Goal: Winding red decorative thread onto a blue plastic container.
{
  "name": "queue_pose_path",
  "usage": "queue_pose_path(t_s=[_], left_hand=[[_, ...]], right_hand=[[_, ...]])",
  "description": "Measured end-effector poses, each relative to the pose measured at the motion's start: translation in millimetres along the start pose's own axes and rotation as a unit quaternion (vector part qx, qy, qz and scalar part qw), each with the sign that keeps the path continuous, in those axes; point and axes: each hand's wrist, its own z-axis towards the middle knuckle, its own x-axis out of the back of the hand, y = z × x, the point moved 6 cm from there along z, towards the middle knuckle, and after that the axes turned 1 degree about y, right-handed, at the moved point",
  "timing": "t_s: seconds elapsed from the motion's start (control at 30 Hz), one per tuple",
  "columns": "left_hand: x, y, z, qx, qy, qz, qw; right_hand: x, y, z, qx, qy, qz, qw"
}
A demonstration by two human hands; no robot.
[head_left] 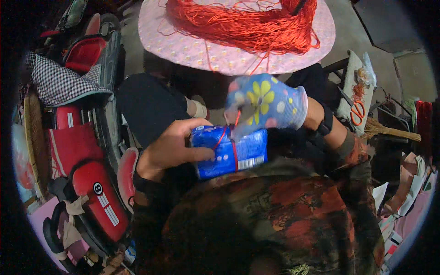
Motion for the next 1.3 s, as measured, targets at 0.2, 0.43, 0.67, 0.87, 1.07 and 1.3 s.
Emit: queue_pose_path(t_s=[0.2, 0.43, 0.67, 0.87, 1.07, 1.3], left_hand=[[6, 32, -24, -0.168, 0.012, -0.257, 0.952], [40, 0, -44, -0.207, 0.425, -0.444, 0.761], [9, 28, -5, -0.026, 0.224, 0.137, 0.965], [-5, 46, -23, -0.143, -0.057, 0.045, 0.987], [20, 6, -31, -0.223, 0.219, -0.461, 0.831], [3, 32, 6, 0.001, 0.251, 0.146, 0.957]], right_hand=[[26, 70, -45, -0.140, 0.243, -0.024, 0.960], [-14, 25, -66, -0.125, 0.064, -0.509, 0.849], [-3, -38, -34, -0.024, -0.001, -0.188, 0.982], [28, 20, -22, -0.125, 0.170, 0.010, 0.977], [2, 32, -68, -0.140, 0.157, -0.161, 0.964], [-16, -32, -37, -0.089, -0.049, -0.211, 0.972]])
